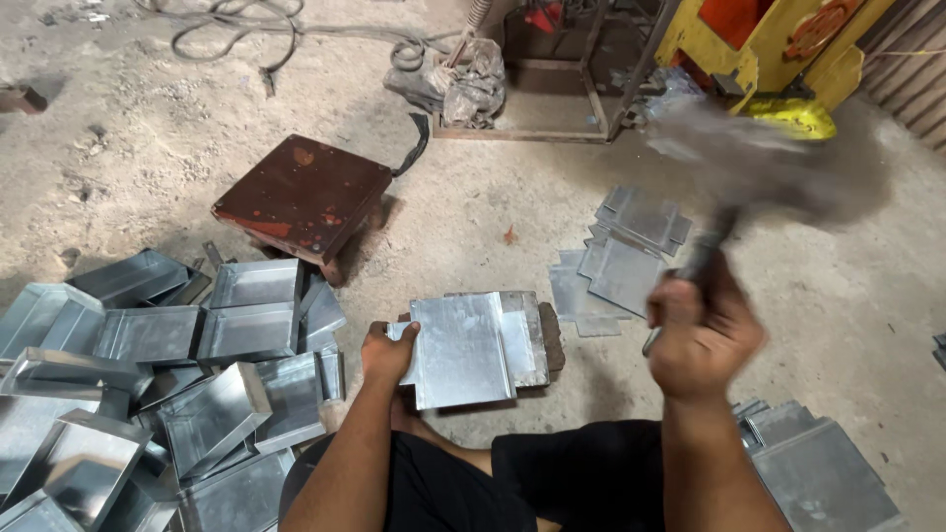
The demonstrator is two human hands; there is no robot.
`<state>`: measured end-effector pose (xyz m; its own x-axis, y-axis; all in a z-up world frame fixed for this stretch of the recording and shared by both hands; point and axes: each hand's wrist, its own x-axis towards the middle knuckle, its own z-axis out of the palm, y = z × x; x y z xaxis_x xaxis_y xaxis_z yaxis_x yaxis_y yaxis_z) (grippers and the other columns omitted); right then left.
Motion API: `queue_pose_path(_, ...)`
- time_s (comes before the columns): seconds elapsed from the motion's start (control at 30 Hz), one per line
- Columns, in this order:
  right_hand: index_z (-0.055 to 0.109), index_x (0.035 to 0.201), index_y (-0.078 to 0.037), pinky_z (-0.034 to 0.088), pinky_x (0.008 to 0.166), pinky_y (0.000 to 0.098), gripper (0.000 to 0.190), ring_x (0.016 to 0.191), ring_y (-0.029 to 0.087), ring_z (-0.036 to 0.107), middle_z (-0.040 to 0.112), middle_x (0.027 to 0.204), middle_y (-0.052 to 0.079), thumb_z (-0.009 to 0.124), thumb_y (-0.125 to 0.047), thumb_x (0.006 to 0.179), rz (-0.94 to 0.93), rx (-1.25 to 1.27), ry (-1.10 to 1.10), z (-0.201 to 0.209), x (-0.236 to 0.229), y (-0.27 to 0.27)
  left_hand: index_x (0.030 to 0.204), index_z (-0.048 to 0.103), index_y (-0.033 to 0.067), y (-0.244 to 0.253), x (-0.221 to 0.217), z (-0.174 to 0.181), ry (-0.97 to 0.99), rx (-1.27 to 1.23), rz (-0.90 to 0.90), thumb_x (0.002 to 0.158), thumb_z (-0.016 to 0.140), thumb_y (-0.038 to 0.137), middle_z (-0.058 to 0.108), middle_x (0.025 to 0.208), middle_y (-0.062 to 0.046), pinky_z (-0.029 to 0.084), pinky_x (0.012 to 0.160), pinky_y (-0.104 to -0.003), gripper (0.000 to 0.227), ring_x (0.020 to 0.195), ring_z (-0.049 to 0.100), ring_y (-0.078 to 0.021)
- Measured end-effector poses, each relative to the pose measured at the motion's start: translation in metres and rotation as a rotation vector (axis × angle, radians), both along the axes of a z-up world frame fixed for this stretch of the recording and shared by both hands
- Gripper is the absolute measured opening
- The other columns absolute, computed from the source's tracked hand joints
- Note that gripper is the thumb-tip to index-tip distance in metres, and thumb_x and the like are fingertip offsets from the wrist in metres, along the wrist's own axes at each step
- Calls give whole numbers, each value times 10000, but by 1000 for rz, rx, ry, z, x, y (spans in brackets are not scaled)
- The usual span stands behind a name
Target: The person sits on the floor and uses a hammer to strike the edges of rectangular metal sheets placed on a small metal block. They repeatedly pick up sheets, position them, and hammer them before moving them aside.
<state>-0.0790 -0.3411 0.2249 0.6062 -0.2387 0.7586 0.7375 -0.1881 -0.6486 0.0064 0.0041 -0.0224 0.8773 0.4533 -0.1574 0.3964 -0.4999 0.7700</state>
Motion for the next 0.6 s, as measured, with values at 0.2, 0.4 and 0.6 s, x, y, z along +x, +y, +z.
queue_pose_path(0.2,574,1209,-31,495,539,262,112,589,124,570,624,819,57,530,-86,1121,3,-33,-157,-90,-14,28,1274,622,-36,0,0,-8,-2,-36,4,784,784,561,684,1219,-296,525,1003,-456,790,1176,658,-423)
queue_pose_path(0.4,624,1342,21,572,732,281,464,784,160,720,791,973,158,676,-209,942,-96,-431,873,-146,-8,36,1273,613,-34,0,1,-9,-34,26,3,805,775,570,660,1234,-300,501,1006,-468,781,1185,630,-439)
queue_pose_path(0.6,628,1356,44,479,540,271,343,678,82,574,641,869,57,636,-119,1054,-80,-91,186,-14,4,-2,1288,605,-42,0,-1,-10,-14,-17,21,804,761,568,668,1229,-301,521,1001,-458,795,1174,648,-433)
